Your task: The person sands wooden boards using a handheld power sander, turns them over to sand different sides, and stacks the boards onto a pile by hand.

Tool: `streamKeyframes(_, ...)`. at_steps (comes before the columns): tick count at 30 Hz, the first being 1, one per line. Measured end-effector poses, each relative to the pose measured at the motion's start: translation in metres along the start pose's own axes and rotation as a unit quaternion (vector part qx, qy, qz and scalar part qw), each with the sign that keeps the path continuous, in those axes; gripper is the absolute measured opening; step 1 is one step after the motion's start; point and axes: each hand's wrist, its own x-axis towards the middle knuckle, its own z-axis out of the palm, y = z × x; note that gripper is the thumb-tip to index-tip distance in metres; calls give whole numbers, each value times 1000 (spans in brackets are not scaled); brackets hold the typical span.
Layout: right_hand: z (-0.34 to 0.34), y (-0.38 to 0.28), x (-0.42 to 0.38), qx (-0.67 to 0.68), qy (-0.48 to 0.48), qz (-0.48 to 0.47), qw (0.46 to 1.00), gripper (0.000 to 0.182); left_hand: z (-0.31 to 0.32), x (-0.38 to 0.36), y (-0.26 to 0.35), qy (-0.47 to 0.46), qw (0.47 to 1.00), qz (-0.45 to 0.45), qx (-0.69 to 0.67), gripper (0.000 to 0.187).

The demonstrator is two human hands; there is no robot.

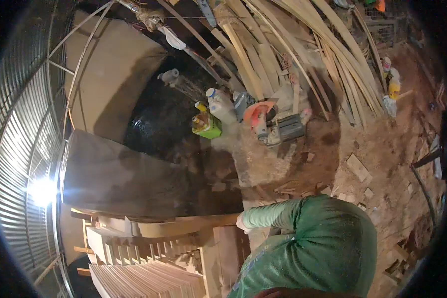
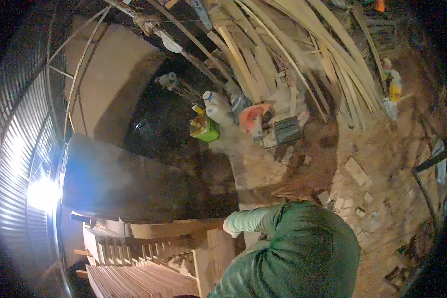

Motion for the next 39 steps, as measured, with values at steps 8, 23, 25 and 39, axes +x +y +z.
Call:
streamKeyframes(8,96,-13,-90,-42,-45,-23,998,45,114,-50,-79,-215,922,103,-304,51)
streamKeyframes(23,129,46,-293,1,-83,1,997,60,163,-475,52,-318,823,175,-438,39)
streamKeyframes(25,158,68,-318,-33,-88,52,994,63,212,-545,67,-327,857,219,-332,46)
streamKeyframes(39,256,254,-577,41,-322,189,927,27,352,-966,64,-506,673,-163,-515,25)
